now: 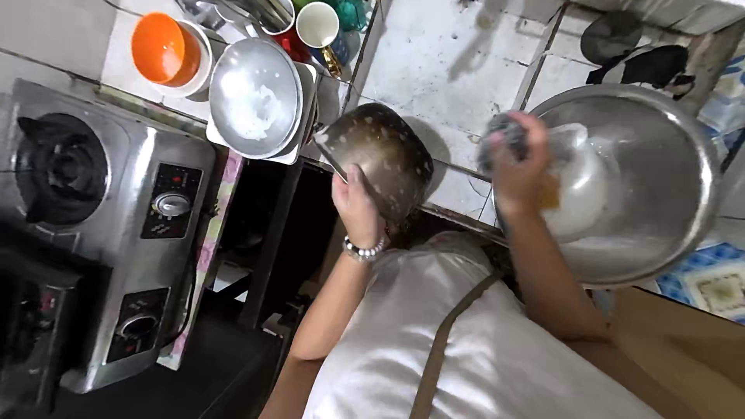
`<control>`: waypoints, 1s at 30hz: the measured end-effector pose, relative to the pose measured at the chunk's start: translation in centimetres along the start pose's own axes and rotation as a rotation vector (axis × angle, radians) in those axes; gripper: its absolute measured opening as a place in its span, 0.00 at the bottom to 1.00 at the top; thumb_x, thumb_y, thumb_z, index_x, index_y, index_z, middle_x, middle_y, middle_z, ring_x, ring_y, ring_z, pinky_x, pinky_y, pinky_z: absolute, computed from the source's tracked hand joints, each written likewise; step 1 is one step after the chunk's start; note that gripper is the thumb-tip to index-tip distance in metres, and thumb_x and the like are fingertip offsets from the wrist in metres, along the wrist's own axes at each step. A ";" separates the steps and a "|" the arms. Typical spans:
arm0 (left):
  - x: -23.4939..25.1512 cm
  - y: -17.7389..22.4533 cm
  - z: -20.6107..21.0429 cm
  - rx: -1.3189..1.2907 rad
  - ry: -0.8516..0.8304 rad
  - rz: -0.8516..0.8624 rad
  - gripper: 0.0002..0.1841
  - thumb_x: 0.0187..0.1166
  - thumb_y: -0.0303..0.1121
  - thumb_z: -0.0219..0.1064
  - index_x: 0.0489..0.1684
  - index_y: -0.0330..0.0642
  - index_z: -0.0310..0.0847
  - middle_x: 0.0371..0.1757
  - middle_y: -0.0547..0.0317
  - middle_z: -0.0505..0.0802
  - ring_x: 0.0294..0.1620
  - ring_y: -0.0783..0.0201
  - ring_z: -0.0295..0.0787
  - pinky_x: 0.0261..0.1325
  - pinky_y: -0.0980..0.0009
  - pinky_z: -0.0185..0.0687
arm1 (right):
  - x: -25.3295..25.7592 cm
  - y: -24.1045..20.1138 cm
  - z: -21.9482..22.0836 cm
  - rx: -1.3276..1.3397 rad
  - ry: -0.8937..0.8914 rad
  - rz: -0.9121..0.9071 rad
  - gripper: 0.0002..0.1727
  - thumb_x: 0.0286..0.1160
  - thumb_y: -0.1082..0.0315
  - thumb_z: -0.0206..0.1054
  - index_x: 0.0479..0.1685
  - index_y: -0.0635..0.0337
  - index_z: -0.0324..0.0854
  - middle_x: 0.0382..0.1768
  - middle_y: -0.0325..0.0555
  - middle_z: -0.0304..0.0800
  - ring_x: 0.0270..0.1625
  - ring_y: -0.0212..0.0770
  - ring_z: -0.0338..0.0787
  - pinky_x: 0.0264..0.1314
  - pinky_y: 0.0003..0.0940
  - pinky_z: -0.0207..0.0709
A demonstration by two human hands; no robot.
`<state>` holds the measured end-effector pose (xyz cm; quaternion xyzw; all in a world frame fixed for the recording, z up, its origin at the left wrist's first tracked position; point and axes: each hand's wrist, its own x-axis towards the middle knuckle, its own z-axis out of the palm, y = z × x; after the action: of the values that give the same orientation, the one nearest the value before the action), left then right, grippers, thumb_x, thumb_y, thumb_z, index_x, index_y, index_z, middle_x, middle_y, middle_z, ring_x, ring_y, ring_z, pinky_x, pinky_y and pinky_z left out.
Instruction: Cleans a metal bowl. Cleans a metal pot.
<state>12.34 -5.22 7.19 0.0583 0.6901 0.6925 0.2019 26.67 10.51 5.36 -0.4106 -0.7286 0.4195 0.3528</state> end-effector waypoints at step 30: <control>13.0 2.5 -7.7 0.716 -0.963 1.255 0.34 0.86 0.61 0.46 0.55 0.35 0.80 0.66 0.35 0.85 0.77 0.49 0.77 0.82 0.59 0.65 | 1.3 0.0 8.8 0.299 0.009 -0.242 0.09 0.66 0.75 0.74 0.40 0.72 0.90 0.39 0.55 0.90 0.46 0.37 0.89 0.52 0.24 0.82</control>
<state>-2.77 -7.69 6.78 0.7750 0.5462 0.3171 0.0222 18.54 8.87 2.06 -0.2650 -0.7007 0.4758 0.4609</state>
